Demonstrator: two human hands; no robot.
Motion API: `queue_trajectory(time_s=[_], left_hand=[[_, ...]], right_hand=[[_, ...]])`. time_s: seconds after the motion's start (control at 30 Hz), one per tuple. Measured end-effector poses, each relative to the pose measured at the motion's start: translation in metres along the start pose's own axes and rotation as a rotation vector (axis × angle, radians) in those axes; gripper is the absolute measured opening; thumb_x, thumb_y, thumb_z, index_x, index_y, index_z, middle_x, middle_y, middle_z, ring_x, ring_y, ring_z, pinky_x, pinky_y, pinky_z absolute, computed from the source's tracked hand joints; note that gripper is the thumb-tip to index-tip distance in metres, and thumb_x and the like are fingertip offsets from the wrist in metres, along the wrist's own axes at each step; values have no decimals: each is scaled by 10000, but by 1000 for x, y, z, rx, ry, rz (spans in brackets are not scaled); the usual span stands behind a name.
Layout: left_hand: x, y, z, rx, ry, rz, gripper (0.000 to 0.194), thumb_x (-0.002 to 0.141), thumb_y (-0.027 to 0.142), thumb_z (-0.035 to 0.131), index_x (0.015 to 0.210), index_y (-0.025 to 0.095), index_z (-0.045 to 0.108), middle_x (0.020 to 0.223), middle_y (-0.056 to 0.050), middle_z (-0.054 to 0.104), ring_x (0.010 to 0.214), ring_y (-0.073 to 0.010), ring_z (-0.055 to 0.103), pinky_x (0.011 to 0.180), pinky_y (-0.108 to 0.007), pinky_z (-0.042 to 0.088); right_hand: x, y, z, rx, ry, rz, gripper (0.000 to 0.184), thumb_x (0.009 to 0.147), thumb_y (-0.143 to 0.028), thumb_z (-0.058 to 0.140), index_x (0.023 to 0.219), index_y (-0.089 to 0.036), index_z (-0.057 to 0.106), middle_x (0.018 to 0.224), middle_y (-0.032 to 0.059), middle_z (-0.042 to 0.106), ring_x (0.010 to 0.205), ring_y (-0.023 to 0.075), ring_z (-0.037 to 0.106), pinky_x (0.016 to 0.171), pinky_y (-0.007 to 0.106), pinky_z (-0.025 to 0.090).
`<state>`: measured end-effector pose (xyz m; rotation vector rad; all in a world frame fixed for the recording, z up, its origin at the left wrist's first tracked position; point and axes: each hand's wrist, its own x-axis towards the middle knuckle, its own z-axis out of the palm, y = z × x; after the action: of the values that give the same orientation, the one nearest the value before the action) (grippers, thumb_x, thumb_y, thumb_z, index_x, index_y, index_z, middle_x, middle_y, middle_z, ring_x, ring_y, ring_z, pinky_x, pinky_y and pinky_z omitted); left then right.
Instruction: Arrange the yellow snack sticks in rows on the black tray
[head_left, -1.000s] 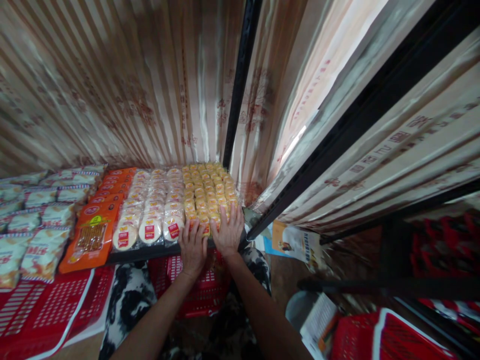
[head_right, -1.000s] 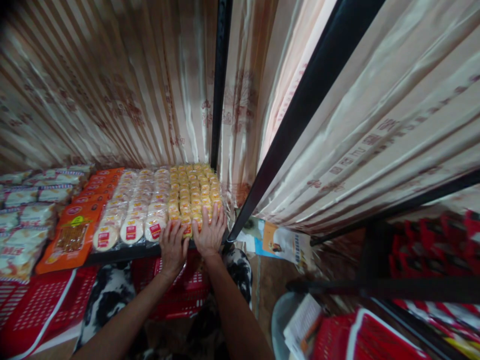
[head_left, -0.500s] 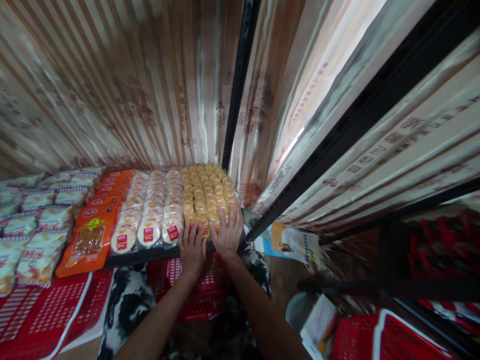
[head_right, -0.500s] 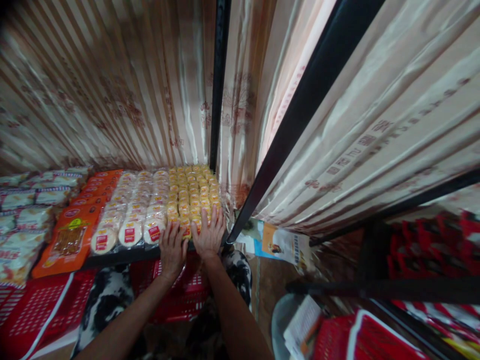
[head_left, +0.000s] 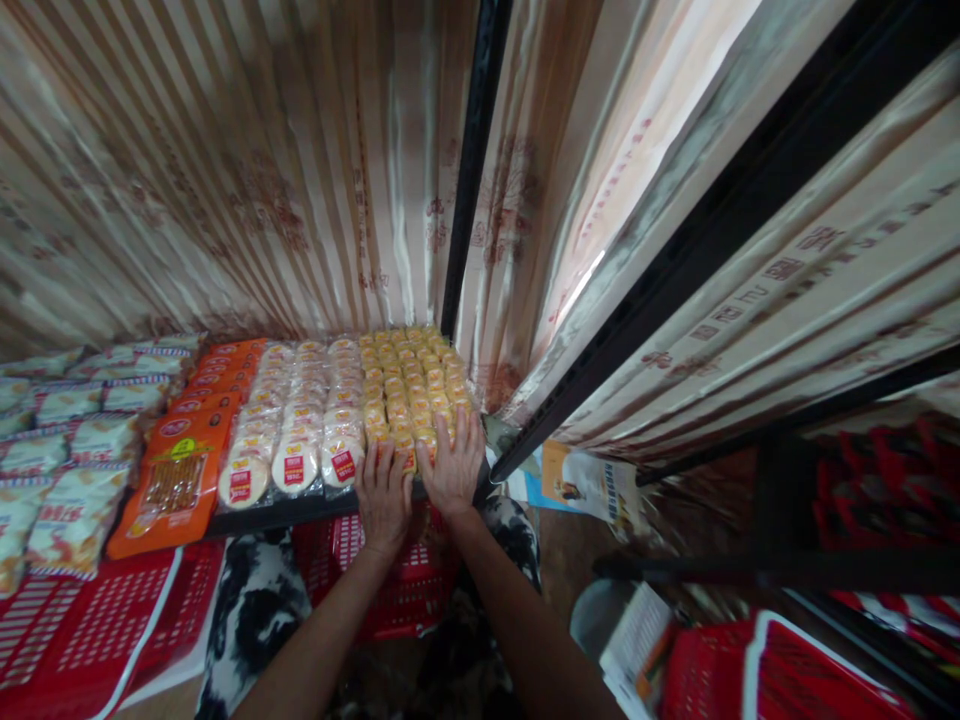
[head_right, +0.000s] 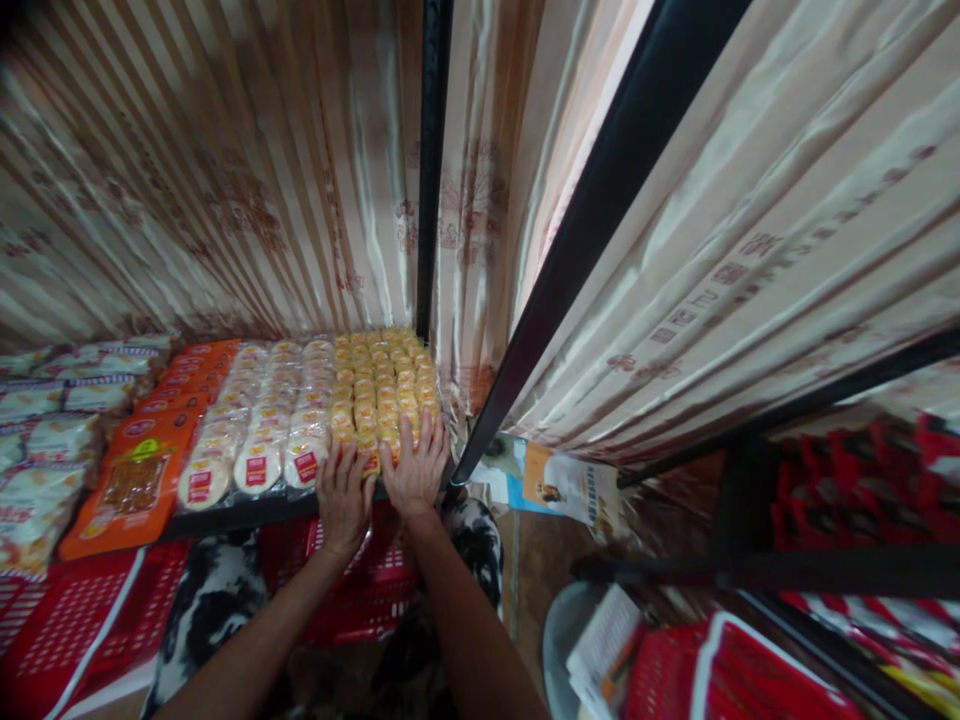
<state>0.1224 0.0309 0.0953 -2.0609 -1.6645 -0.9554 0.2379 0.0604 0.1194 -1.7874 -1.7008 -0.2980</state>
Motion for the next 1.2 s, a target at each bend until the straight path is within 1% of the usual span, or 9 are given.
queue_trajectory(time_s=[0.2, 0.57, 0.7, 0.97, 1.2], left_hand=[[0, 0, 1, 4, 3, -1, 314, 814, 211, 533, 1120, 158, 576, 1257, -115, 555, 1322, -269, 295, 1050, -483, 286], [-2, -2, 5, -7, 29, 36, 361, 816, 201, 524, 1174, 155, 542, 1280, -143, 526, 1362, -261, 211, 1050, -477, 304], [-3, -3, 5, -7, 30, 37, 387, 818, 207, 522, 1202, 157, 527, 1298, -161, 501, 1363, -262, 207, 1063, -484, 285], [-7, -4, 4, -44, 12, 34, 431, 820, 232, 521, 1248, 195, 495, 1328, -146, 470, 1352, -265, 236, 1067, -484, 278], [-5, -5, 0, -33, -11, 48, 458, 820, 243, 522, 1272, 190, 471, 1343, -157, 440, 1344, -277, 242, 1060, -484, 284]], right_hand=[[0, 0, -1, -9, 5, -4, 477, 839, -404, 485, 1260, -179, 486, 1423, 154, 312, 1337, 322, 151, 1021, 540, 207], [1, 0, -1, -3, -5, 3, 495, 844, -408, 481, 1287, -187, 460, 1448, 146, 286, 1340, 310, 155, 1022, 532, 207], [0, -1, -1, -3, -6, 7, 487, 848, -400, 477, 1282, -181, 464, 1448, 147, 284, 1343, 305, 153, 1025, 531, 208], [-2, 2, 2, -8, 16, -22, 494, 847, -390, 474, 1286, -165, 459, 1462, 150, 248, 1347, 314, 134, 1023, 532, 214], [-2, 3, 4, -14, 28, -26, 546, 851, -394, 457, 1329, -137, 399, 1473, 158, 220, 1353, 313, 111, 1030, 539, 200]])
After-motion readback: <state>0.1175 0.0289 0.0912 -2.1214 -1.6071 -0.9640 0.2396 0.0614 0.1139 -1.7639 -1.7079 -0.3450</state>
